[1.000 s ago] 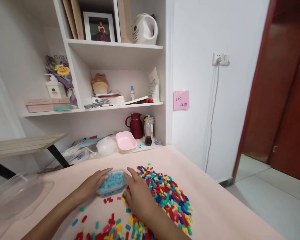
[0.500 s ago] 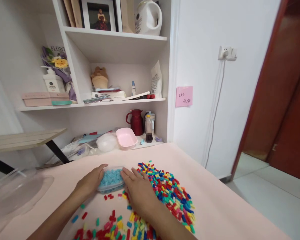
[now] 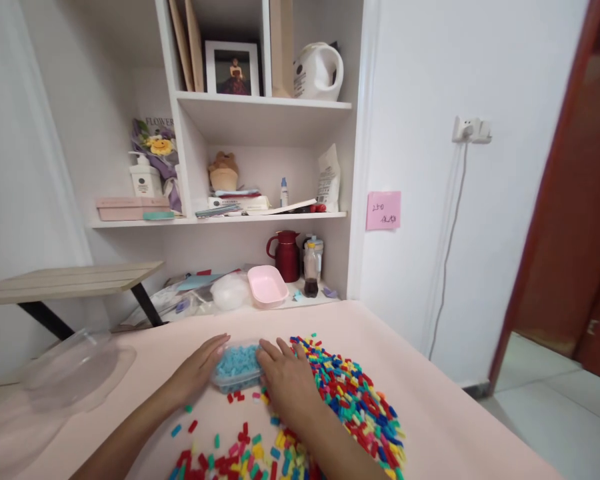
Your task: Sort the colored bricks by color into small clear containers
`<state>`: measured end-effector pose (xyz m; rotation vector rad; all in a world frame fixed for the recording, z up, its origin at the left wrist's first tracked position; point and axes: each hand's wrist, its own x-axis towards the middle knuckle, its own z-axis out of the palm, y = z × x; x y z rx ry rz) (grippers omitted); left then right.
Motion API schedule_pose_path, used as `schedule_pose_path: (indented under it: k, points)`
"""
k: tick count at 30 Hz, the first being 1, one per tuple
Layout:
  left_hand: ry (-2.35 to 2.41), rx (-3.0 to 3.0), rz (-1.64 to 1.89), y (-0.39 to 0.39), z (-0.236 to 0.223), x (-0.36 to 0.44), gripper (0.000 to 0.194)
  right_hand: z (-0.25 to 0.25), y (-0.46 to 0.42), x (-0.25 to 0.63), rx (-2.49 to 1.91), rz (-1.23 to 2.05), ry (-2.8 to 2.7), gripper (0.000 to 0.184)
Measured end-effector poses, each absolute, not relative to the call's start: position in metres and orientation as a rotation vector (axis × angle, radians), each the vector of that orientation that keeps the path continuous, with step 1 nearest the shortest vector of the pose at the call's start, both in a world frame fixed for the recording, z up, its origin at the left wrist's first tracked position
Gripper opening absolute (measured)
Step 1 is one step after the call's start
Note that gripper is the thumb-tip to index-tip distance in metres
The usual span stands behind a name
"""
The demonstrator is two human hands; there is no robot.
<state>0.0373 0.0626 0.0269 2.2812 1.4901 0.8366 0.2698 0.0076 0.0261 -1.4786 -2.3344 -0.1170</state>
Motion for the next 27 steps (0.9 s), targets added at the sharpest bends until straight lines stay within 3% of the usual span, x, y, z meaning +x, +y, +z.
schedule_pose_path:
  k: [4,10,21,27]
  points:
    - [1.468,2.357,0.867,0.041,0.027,0.027,0.05,0.04,0.006,0.268,-1.47,-0.187,-2.425,0.046]
    - [1.463,2.684,0.497,0.03,0.04,0.032,0.049,0.064,0.006,0.26,-1.477,-0.136,-2.499,0.035]
    - [1.546,2.668,0.508,0.039,0.021,0.033,0.049,0.019,0.017,0.263,-1.448,-0.006,-2.34,0.057]
    - [1.533,2.691,0.571,0.035,0.013,0.024,0.062,0.018,0.014,0.257,-1.438,-0.077,-2.307,0.053]
